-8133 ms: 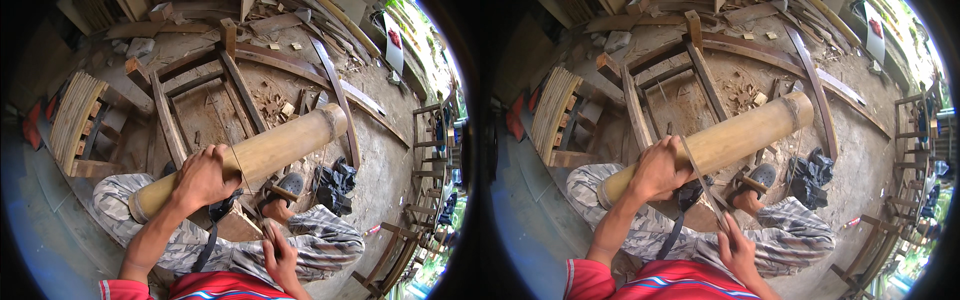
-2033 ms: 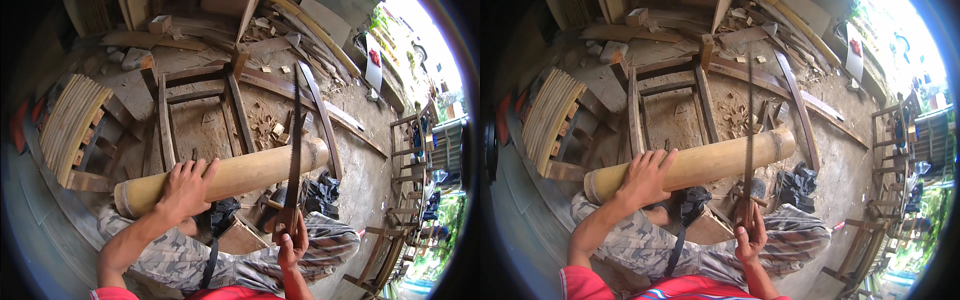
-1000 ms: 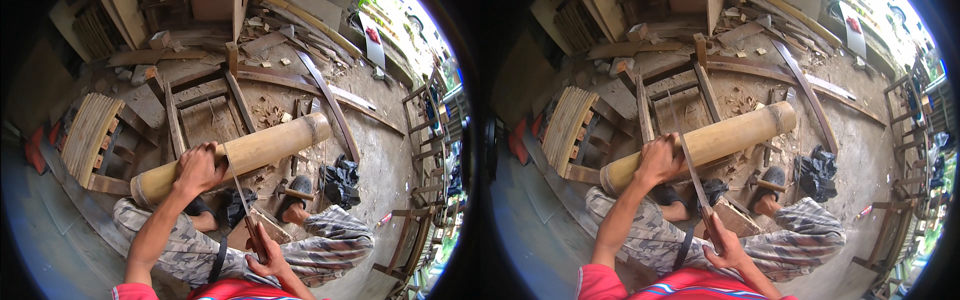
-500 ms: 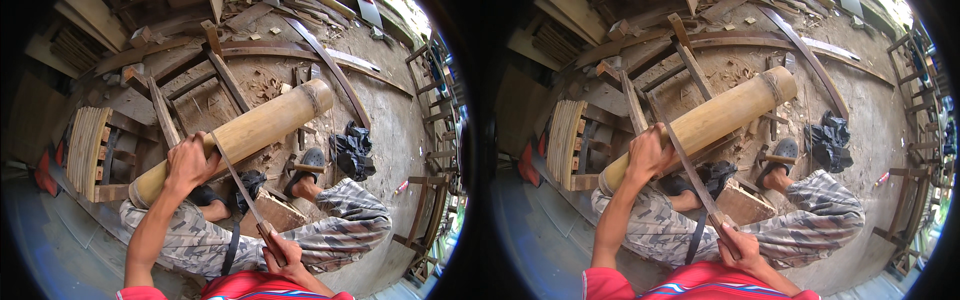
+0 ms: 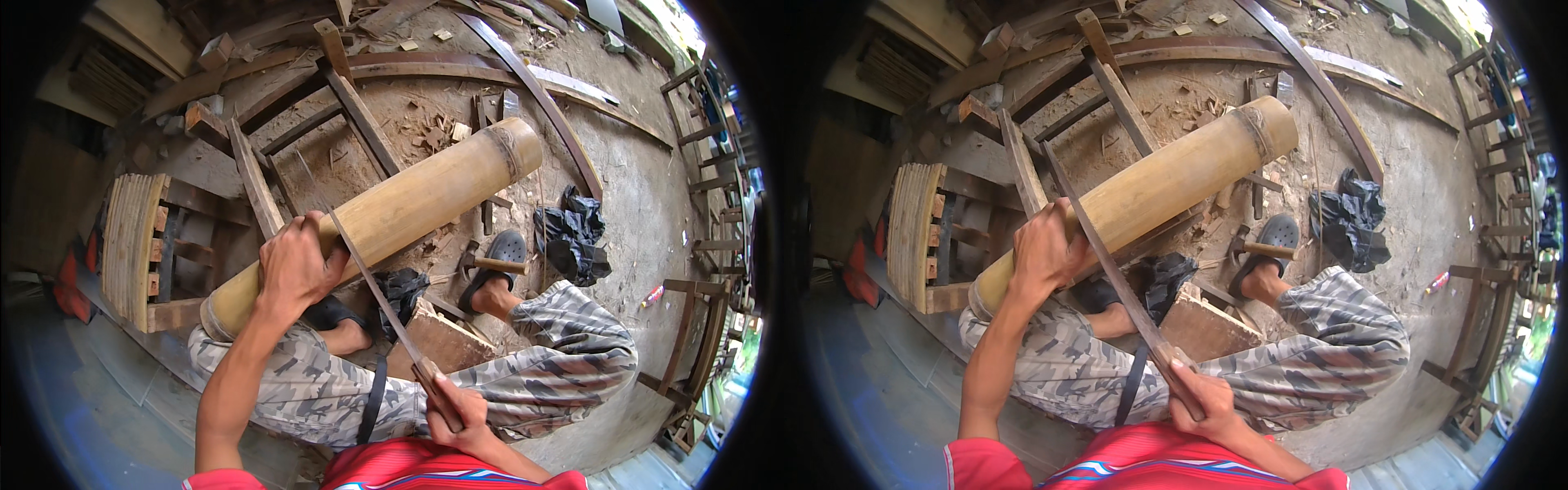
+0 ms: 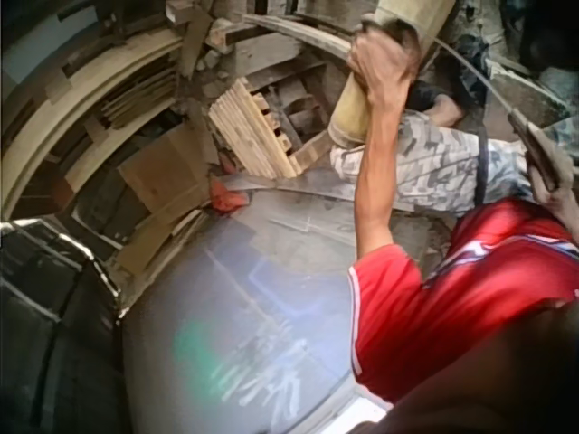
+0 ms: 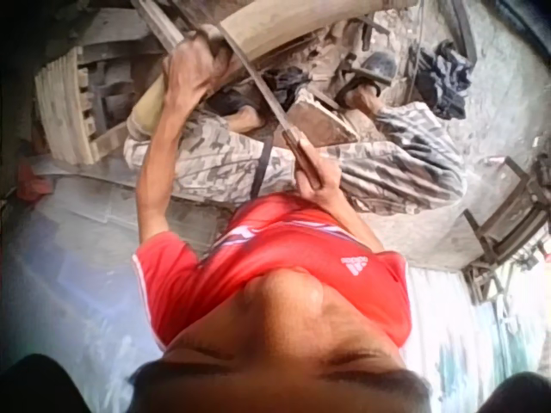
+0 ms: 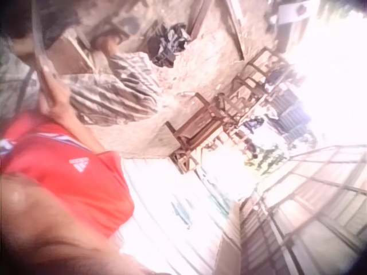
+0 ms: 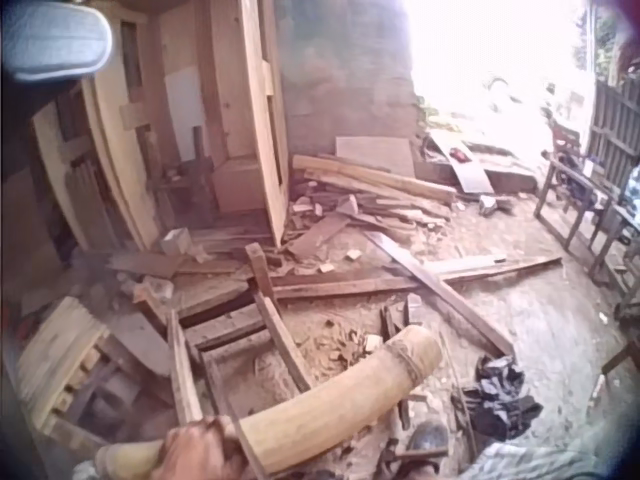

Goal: The person sits on the floor in a cluttered workshop and uses a hand saw to cut a cylindrical bamboo pole. They position the bamboo on a wooden frame, then repeatedly saw through it, rotating the pole as needed to continue the cut.

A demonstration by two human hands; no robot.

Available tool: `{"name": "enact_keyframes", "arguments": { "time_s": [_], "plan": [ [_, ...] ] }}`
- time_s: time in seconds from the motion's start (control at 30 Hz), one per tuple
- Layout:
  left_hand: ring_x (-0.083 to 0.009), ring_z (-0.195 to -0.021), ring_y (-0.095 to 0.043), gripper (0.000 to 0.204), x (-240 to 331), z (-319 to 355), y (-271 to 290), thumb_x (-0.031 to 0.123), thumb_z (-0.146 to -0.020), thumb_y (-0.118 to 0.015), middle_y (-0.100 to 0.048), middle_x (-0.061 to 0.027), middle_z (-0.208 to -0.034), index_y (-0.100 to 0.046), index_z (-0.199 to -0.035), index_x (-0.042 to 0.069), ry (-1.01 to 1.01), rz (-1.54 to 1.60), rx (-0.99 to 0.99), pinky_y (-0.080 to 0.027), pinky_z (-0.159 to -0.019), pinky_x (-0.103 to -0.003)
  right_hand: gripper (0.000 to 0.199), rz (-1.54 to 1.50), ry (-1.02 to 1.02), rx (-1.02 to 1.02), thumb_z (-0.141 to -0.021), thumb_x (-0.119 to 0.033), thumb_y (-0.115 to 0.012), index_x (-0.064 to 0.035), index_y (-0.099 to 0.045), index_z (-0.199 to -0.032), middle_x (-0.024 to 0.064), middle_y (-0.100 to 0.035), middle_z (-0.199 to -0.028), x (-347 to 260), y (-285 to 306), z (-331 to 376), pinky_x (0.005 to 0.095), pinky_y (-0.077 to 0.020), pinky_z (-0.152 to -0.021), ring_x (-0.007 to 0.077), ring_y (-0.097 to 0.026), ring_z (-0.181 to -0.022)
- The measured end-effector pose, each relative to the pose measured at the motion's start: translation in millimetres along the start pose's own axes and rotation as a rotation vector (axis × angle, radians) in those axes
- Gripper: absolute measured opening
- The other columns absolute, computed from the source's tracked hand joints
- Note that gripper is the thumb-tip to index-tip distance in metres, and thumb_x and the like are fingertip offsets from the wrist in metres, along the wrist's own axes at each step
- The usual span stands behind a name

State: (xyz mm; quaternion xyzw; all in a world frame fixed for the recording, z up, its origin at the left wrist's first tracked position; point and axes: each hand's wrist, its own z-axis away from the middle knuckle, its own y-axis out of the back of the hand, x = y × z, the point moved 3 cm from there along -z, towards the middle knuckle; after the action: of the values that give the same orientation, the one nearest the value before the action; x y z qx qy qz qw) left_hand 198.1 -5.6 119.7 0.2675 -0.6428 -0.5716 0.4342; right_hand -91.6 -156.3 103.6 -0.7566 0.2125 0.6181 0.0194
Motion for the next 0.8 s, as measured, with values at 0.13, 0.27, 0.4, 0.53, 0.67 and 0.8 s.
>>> {"name": "enact_keyframes", "arguments": {
  "time_s": [0.13, 0.27, 0.4, 0.53, 0.67, 0.8],
  "plan": [
    [-0.0437, -0.096, -0.071, 0.056, -0.4, 0.4, 1.7, 0.040, -0.087, -0.071, -0.071, -0.0267, -0.104, -0.061, -0.120, -0.004, 0.027, 0.001, -0.041, -0.056, -0.084, -0.053, 0.071, 0.006, 0.026, -0.008, -0.074, 0.004, -0.069, 0.0031, -0.057, -0.145, 0.0164, -0.070, -0.078, 16.4, -40.0, -55.2, 0.0361, -0.0541, -0.058, 0.0295, -0.070, -0.060],
    [-0.0428, -0.097, -0.072, 0.059, -2.8, -3.5, 1.4, 0.043, -0.088, -0.070, -0.071, -0.0271, -0.106, -0.061, -0.121, -0.005, 0.061, 0.001, -0.101, -0.056, -0.085, -0.053, 0.069, 0.077, 0.137, 0.040, -0.077, 0.004, -0.068, 0.0061, -0.054, -0.145, 0.0168, -0.075, -0.086, 26.2, -55.2, -70.2, 0.0331, -0.0552, -0.060, 0.0243, -0.071, -0.062],
    [-0.0424, -0.098, -0.072, 0.069, -8.4, 0.3, -4.7, 0.050, -0.089, -0.066, -0.070, -0.0294, -0.108, -0.061, -0.124, -0.009, 0.014, 0.012, -0.065, -0.057, -0.087, -0.051, 0.068, 0.140, 0.071, -0.033, -0.074, 0.006, -0.067, 0.0077, -0.056, -0.140, 0.0236, -0.077, -0.095, 17.0, -16.0, -5.8, 0.0317, -0.0558, -0.060, 0.0252, -0.074, -0.064],
    [-0.0421, -0.097, -0.072, 0.070, -3.9, 1.0, 0.3, 0.052, -0.090, -0.064, -0.070, -0.0294, -0.107, -0.061, -0.122, -0.010, 0.042, 0.024, -0.097, -0.057, -0.087, -0.051, 0.065, 0.150, 0.086, -0.013, -0.075, 0.005, -0.067, 0.0090, -0.056, -0.139, 0.0232, -0.077, -0.095, 13.4, -20.8, -12.8, 0.0332, -0.0556, -0.060, 0.0273, -0.074, -0.063],
    [-0.0430, -0.096, -0.071, 0.064, -3.4, 1.1, -1.9, 0.050, -0.090, -0.068, -0.069, -0.0275, -0.103, -0.061, -0.117, -0.008, 0.054, 0.021, -0.103, -0.056, -0.087, -0.052, 0.067, 0.103, 0.079, -0.010, -0.079, 0.004, -0.069, 0.0057, -0.055, -0.144, 0.0183, -0.074, -0.086, 26.1, -57.1, -83.7, 0.0321, -0.0555, -0.065, 0.0255, -0.072, -0.066],
    [-0.0437, -0.098, -0.071, 0.063, -5.0, -0.5, 0.7, 0.048, -0.087, -0.070, -0.069, -0.0278, -0.106, -0.060, -0.116, -0.007, 0.069, 0.037, -0.115, -0.056, -0.088, -0.052, 0.068, 0.117, 0.076, -0.002, -0.076, 0.003, -0.071, 0.0062, -0.056, -0.142, 0.0178, -0.074, -0.084, 23.0, -47.2, -58.1, 0.0330, -0.0537, -0.061, 0.0262, -0.070, -0.060]
  ]
}}
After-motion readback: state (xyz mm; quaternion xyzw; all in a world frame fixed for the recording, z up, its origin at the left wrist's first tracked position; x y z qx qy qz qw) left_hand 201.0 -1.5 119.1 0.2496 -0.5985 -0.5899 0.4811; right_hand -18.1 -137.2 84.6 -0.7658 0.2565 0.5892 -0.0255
